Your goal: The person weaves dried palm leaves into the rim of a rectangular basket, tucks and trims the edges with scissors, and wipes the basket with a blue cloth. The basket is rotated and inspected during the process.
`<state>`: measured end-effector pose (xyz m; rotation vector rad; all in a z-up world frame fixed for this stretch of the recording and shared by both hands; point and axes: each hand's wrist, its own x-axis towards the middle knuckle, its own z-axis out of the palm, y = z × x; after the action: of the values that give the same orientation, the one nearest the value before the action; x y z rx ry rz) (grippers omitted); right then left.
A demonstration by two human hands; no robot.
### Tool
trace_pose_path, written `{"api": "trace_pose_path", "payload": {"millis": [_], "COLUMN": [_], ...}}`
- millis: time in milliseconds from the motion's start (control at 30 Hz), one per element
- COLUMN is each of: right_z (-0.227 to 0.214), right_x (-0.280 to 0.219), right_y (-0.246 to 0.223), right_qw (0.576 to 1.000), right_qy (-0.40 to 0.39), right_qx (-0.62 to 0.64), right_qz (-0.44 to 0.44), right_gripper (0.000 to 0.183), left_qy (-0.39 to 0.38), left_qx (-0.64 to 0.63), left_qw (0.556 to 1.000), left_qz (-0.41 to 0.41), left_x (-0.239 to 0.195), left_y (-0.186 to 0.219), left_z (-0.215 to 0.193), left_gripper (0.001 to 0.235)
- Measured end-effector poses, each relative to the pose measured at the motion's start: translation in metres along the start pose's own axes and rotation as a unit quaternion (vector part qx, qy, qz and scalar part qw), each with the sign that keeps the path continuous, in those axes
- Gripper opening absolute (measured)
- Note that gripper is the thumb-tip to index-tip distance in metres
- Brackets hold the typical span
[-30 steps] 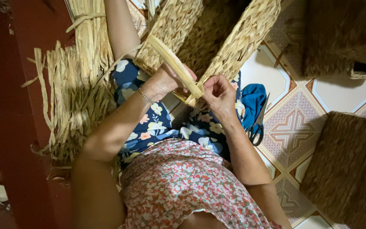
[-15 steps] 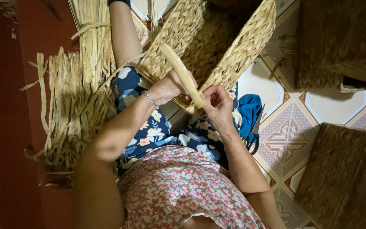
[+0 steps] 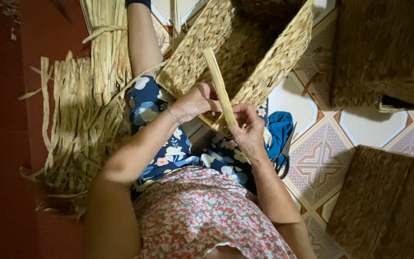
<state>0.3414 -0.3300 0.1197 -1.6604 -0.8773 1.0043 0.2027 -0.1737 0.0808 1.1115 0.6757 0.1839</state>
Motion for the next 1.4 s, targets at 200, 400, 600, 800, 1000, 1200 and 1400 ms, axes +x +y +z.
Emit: {"api": "trace_pose_path", "payload": {"millis": [200, 400, 600, 800, 1000, 1200, 1400], "right_z": [0.000, 0.003, 0.008, 0.001, -0.015, -0.088, -0.158], "right_x": [-0.003, -0.003, -0.002, 0.002, 0.008, -0.057, -0.134], "right_y": [-0.020, -0.032, -0.032, -0.038, -0.015, 0.020, 0.040], "right_qw": [0.996, 0.957, 0.973, 0.972, 0.988, 0.980, 0.889], "right_qy": [0.028, 0.057, 0.064, 0.023, -0.015, -0.004, -0.097], "right_qx": [-0.076, -0.235, -0.194, -0.227, -0.151, -0.161, -0.281], "right_qz": [-0.021, -0.163, -0.108, -0.055, 0.011, 0.117, 0.349], "right_gripper": [0.012, 0.005, 0.005, 0.007, 0.011, 0.010, 0.012], "left_qy": [-0.015, -0.024, -0.037, -0.051, -0.064, -0.143, -0.110], "left_qx": [-0.143, -0.104, -0.089, -0.044, -0.097, -0.134, -0.083], "left_qw": [0.989, 0.991, 0.992, 0.996, 0.993, 0.980, 0.990], "left_qz": [0.038, 0.076, 0.085, 0.052, 0.020, 0.036, 0.024], "left_x": [-0.012, -0.013, -0.003, 0.003, 0.002, 0.003, -0.007], "left_y": [0.007, 0.002, -0.014, -0.022, -0.013, 0.002, 0.009], "left_z": [-0.003, -0.004, -0.006, -0.010, -0.012, -0.016, -0.009], "left_gripper": [0.030, 0.026, 0.023, 0.023, 0.014, 0.031, 0.025]}}
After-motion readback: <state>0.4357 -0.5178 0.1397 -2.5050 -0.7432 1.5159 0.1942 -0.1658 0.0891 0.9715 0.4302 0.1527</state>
